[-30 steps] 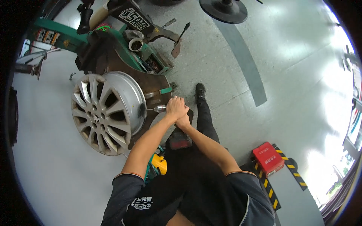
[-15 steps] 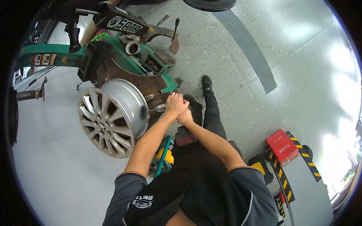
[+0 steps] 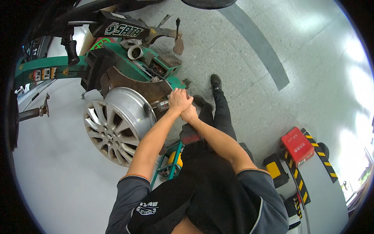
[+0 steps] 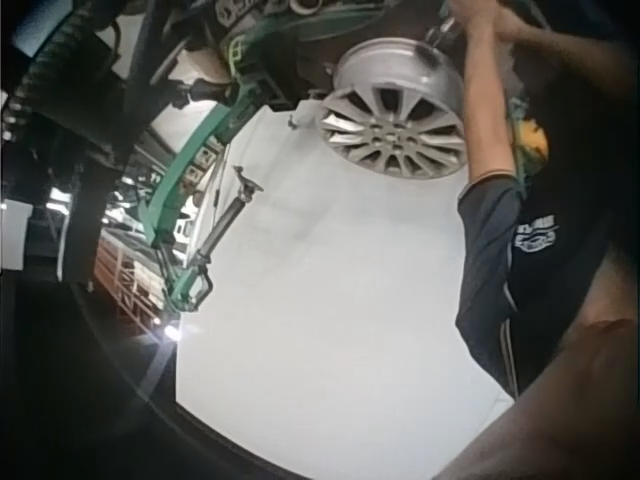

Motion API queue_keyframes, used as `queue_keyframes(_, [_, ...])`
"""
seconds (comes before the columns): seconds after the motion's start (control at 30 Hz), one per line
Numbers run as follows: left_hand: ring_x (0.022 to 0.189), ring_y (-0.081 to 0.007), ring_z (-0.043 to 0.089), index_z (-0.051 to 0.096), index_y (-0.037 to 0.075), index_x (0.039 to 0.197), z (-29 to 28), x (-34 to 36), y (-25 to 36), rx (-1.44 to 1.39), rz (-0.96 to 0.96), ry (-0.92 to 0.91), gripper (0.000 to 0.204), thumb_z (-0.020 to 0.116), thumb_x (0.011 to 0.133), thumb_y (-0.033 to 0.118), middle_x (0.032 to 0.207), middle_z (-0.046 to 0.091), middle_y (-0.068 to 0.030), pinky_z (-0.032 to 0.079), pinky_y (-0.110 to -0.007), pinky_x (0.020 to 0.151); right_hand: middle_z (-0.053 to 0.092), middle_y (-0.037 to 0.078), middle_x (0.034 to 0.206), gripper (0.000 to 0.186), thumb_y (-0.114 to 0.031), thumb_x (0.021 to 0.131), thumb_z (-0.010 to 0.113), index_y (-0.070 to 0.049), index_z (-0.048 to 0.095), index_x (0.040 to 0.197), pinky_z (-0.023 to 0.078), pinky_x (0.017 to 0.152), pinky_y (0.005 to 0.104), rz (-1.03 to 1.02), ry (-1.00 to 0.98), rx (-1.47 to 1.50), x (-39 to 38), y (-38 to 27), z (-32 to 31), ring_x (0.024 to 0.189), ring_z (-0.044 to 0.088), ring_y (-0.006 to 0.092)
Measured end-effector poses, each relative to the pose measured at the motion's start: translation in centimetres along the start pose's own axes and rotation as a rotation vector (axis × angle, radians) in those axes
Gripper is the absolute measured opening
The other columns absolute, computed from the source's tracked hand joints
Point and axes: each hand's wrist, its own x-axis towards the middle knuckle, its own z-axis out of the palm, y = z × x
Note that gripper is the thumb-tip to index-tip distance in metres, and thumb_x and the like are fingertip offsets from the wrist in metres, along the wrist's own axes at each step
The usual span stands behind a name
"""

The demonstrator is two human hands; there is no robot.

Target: Using a power tool to service or adjust a wheel rim mounted on a tire changer.

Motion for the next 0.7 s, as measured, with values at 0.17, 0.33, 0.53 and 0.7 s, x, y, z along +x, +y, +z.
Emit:
queue_keyframes(0.17, [0.088, -0.0335, 0.059, 0.062, -0.001, 0.076, -0.9, 1.6, -0.5, -0.009, 0.005, 0.034, 0.030, 0.062, 0.070, 0.028, 0.084, 0.064, -0.0179, 0.047, -0.045, 0.081, 0.064, 0.025, 0.103, 0.042, -0.036, 0.084, 0.058, -0.007, 0.056, 0.114, 0.048, 0.083, 0.0475, 0.014, 0.042, 0.091, 1.5, -0.7, -0.5, 0.099, 0.060, 0.0421])
queue_keyframes(0.33, [0.089, -0.0342, 0.059, 0.062, -0.001, 0.076, -0.8, 2.0, -0.4, -0.002, -0.012, 0.041, 0.030, 0.061, 0.070, 0.029, 0.085, 0.064, -0.0184, 0.047, -0.045, 0.082, 0.064, 0.025, 0.105, 0.045, -0.037, 0.084, 0.058, -0.008, 0.055, 0.117, 0.048, 0.085, 0.0463, 0.018, -0.011, 0.032, 2.2, -0.2, -0.7, 0.101, 0.060, 0.0413])
queue_keyframes(0.53, [0.088, -0.0348, 0.058, 0.063, -0.002, 0.078, 0.4, -0.2, 0.3, -0.022, -0.088, 0.009, 0.031, 0.060, 0.071, 0.029, 0.085, 0.064, -0.0190, 0.046, -0.045, 0.082, 0.063, 0.024, 0.109, 0.050, -0.039, 0.084, 0.058, -0.009, 0.051, 0.124, 0.047, 0.088, 0.0453, 0.036, -0.076, 0.033, 0.0, 0.4, -1.1, 0.104, 0.059, 0.0419])
queue_keyframes(0.7, [0.089, -0.0339, 0.057, 0.063, -0.001, 0.076, 1.2, -1.8, 0.6, -0.026, -0.114, 0.056, 0.030, 0.059, 0.071, 0.028, 0.084, 0.064, -0.0183, 0.045, -0.046, 0.082, 0.061, 0.026, 0.111, 0.053, -0.039, 0.085, 0.056, -0.010, 0.047, 0.127, 0.047, 0.088, 0.0461, 0.006, -0.080, 0.021, -1.1, 1.6, -0.5, 0.103, 0.059, 0.0430])
